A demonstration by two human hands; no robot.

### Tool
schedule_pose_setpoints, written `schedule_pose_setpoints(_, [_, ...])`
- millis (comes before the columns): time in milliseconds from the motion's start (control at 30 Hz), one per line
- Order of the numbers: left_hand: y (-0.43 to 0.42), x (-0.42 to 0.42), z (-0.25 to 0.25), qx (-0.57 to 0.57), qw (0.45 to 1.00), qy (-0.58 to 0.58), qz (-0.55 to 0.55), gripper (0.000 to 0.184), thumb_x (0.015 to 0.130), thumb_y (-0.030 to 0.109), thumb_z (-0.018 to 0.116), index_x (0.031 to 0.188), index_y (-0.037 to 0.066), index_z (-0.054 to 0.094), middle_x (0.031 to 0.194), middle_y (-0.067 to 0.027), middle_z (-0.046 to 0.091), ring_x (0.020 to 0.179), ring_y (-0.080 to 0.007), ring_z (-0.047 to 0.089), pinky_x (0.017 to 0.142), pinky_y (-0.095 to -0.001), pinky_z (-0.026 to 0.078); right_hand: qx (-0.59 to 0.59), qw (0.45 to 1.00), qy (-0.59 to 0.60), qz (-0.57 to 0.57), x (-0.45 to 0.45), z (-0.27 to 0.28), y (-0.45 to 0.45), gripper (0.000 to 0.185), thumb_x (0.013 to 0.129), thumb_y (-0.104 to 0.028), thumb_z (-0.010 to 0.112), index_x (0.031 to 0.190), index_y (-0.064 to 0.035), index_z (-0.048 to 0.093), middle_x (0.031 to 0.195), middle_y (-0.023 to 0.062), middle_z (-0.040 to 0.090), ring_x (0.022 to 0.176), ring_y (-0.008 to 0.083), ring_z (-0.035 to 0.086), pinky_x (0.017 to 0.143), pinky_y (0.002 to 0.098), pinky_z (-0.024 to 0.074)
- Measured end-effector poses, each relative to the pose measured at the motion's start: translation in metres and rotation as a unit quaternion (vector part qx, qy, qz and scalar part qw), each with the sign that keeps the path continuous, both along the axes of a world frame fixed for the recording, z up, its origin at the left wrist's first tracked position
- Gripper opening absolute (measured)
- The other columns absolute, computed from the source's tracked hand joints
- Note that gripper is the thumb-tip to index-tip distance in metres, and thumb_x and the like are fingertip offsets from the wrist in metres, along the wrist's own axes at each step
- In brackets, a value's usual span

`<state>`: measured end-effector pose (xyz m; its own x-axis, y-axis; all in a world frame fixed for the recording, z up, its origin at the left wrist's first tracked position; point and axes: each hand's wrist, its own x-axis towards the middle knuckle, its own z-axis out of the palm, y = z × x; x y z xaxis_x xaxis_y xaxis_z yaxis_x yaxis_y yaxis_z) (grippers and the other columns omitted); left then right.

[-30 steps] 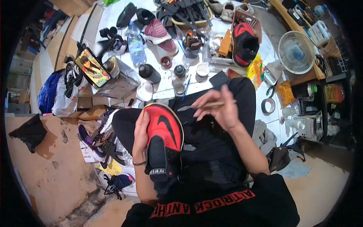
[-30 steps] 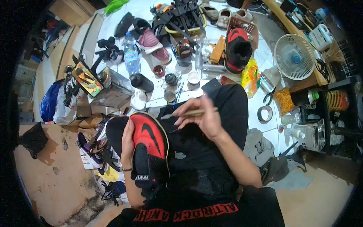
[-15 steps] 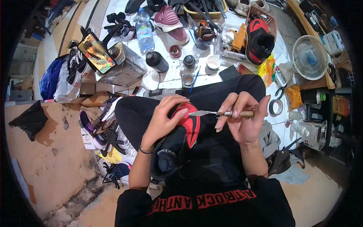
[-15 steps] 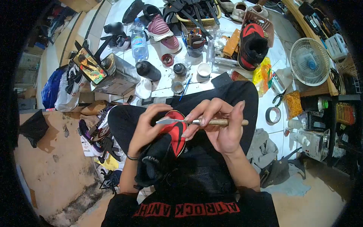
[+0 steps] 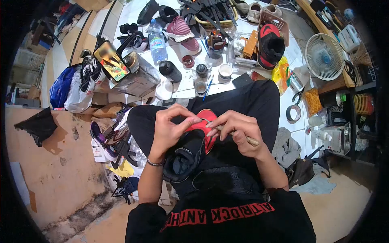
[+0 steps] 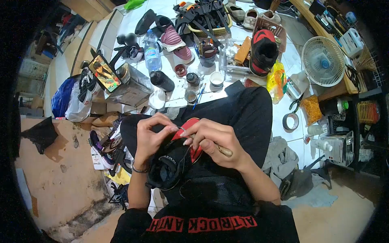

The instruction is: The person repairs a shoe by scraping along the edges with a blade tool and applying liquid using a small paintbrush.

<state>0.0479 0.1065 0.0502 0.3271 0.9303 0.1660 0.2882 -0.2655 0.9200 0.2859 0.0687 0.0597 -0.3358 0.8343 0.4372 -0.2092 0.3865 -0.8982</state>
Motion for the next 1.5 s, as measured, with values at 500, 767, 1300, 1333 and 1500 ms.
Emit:
schedule_pose_setpoints(500, [0.031,-0.032,-0.059,-0.117,0.988,-0.072,0.072,0.029,0.103,0.02,0.061,0.083,-0.001,0.065,0.074,-0.0017,0.064,0.068,-0.0077,0.058,0.063,-0.0247,0.045,-0.04,0.999,0.003,-0.026,0.023,-0.007,0.015,0.064,0.107,-0.048,0.039,0.073,0.0028,0.057,0.103,0.0238,0.066,0.086,0.0264,0.072,0.075,0.0347,0.0581])
schedule_pose_setpoints(767, [0.041,-0.047,-0.102,-0.103,0.986,-0.047,0.122,0.046,0.096,0.022,0.072,0.059,0.001,0.055,0.054,0.0037,0.049,0.052,-0.0039,0.041,0.049,-0.0246,0.031,-0.021,0.909,-0.384,-0.161,0.057,-0.033,0.074,0.015,0.092,-0.008,0.068,0.086,0.004,0.06,0.105,0.019,0.066,0.086,0.0303,0.068,0.079,0.0359,0.055])
schedule_pose_setpoints(1300, [0.051,-0.05,-0.113,-0.147,0.977,-0.143,0.066,0.04,0.111,0.033,0.042,0.083,0.004,0.049,0.069,0.0,0.048,0.06,-0.0098,0.053,0.051,-0.0246,0.044,-0.048,0.771,-0.635,0.001,0.005,-0.171,0.183,0.043,0.082,-0.011,0.067,0.125,-0.0105,0.065,0.11,0.0229,0.071,0.105,0.0415,0.067,0.094,0.0491,0.0536])
schedule_pose_setpoints(1333, [0.053,-0.052,-0.116,-0.156,0.973,-0.155,0.071,0.039,0.111,0.033,0.042,0.085,0.005,0.048,0.071,-0.0005,0.048,0.061,-0.0098,0.054,0.052,-0.0243,0.045,-0.034,0.775,-0.631,0.005,0.0,-0.191,0.186,0.045,0.082,-0.01,0.067,0.126,-0.0113,0.065,0.11,0.0223,0.071,0.105,0.0411,0.068,0.093,0.0491,0.0538])
schedule_pose_setpoints(1500, [0.061,-0.052,-0.11,-0.205,0.954,-0.195,0.095,0.033,0.111,0.035,0.038,0.094,0.007,0.045,0.078,-0.0037,0.052,0.065,-0.0114,0.058,0.051,-0.0253,0.053,-0.046,0.766,-0.64,0.047,-0.003,-0.216,0.195,0.016,0.079,-0.006,0.067,0.095,-0.0062,0.073,0.104,0.0224,0.072,0.099,0.0391,0.069,0.086,0.048,0.0547])
